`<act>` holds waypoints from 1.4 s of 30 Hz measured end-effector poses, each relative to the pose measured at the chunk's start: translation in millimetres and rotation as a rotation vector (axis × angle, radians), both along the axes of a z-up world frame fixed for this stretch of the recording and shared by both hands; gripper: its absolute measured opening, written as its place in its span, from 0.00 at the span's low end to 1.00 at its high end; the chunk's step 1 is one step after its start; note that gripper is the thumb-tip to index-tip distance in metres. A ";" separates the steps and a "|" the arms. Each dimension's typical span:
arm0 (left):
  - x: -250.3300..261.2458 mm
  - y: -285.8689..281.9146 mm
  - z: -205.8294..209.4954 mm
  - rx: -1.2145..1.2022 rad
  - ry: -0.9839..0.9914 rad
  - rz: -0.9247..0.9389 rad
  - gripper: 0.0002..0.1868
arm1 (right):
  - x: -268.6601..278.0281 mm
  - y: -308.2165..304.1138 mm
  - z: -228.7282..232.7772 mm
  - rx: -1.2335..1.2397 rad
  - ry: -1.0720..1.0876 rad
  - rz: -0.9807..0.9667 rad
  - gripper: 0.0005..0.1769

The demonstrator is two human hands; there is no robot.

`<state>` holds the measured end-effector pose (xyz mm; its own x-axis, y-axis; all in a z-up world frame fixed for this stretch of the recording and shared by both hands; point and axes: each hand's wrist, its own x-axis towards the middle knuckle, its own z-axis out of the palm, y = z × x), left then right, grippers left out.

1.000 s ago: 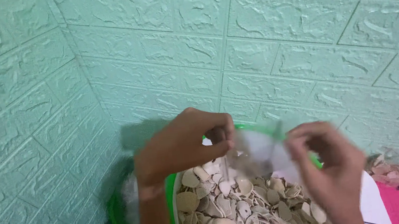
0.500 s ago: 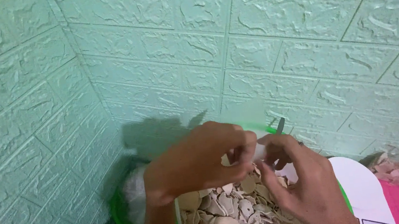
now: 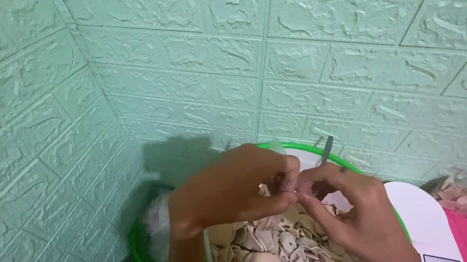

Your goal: Packaging small dried food items into plastic bags and weighing them on a digital scale.

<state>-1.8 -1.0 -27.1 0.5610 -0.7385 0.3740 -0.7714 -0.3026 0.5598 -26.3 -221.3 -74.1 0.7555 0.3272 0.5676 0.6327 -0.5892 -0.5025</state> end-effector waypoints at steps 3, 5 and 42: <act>-0.9 -1.1 1.8 0.039 -0.015 0.006 0.11 | -1.8 2.6 8.3 0.030 0.035 0.093 0.05; -2.9 0.7 3.9 0.007 -0.010 -0.047 0.09 | -4.0 2.5 9.2 0.018 0.073 0.065 0.08; -2.2 3.6 4.6 -0.006 0.037 -0.001 0.03 | 16.4 -15.6 -2.7 0.333 0.380 0.329 0.19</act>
